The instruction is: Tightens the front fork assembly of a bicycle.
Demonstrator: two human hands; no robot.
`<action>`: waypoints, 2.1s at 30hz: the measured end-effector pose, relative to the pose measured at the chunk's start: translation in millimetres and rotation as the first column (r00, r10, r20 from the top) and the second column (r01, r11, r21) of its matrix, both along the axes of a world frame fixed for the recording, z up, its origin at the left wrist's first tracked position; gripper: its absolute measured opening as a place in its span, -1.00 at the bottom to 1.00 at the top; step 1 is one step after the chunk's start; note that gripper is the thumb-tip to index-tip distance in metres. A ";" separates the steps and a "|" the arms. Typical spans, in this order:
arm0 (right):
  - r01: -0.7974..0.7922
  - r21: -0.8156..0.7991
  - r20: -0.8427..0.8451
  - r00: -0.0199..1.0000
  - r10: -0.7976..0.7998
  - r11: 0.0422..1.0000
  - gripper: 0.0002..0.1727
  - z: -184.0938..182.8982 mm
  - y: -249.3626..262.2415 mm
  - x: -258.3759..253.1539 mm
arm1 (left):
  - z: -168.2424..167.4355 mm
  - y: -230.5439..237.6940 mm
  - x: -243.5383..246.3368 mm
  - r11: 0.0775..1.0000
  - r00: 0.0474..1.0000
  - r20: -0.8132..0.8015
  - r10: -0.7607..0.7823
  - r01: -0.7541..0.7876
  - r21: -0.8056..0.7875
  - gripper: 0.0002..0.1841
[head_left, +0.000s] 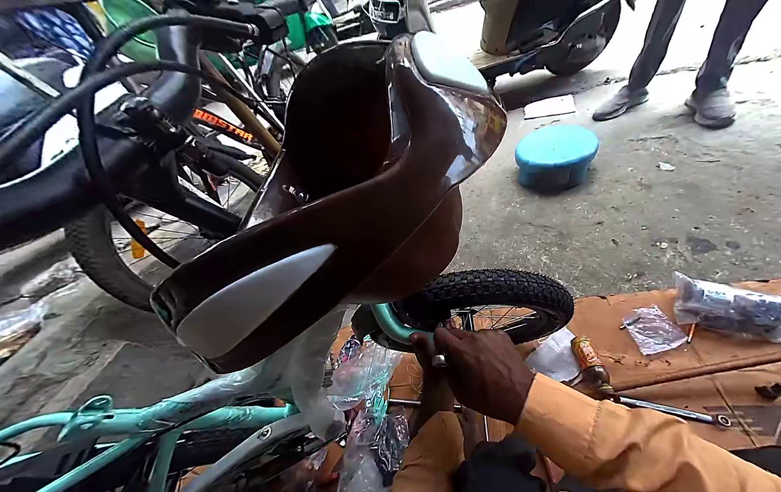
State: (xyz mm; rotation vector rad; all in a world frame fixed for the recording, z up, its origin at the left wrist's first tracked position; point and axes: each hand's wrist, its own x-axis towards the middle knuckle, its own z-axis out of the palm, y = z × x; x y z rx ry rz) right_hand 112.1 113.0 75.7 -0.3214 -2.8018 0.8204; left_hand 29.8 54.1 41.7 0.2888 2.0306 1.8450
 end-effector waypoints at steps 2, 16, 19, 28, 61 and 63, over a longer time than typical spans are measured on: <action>0.105 0.044 -0.210 0.973 -0.093 0.994 -0.86 -20.7 1.1 29.9 | -3.4 14.3 -4.5 0.974 0.997 0.074 0.027 -0.043 0.221 -0.65; 0.189 0.178 0.497 0.830 -0.254 0.966 -0.61 -89.6 13.8 35.8 | -71.0 -1.5 -31.0 0.835 0.985 -0.122 -0.125 0.171 0.523 -0.16; 0.266 0.028 0.447 0.859 -0.250 0.964 -0.42 -139.6 34.4 29.2 | -75.1 10.1 -45.7 0.799 0.995 -0.096 -0.010 0.066 0.598 -0.14; 0.062 -0.053 0.474 0.880 -0.030 0.997 -0.65 -140.0 63.4 17.2 | -69.9 19.9 -44.1 0.848 0.995 -0.049 0.090 -0.050 0.528 0.02; 0.206 -0.043 -0.643 0.743 -0.185 0.978 -0.65 0.2 81.5 52.3 | -35.6 -23.9 -33.6 0.819 0.979 -0.187 0.082 0.041 0.573 -0.68; 0.258 -0.075 -0.462 0.847 -0.263 0.963 -0.53 -3.3 102.0 47.6 | -39.5 -27.9 -35.3 0.817 0.976 -0.202 0.084 0.048 0.575 -0.67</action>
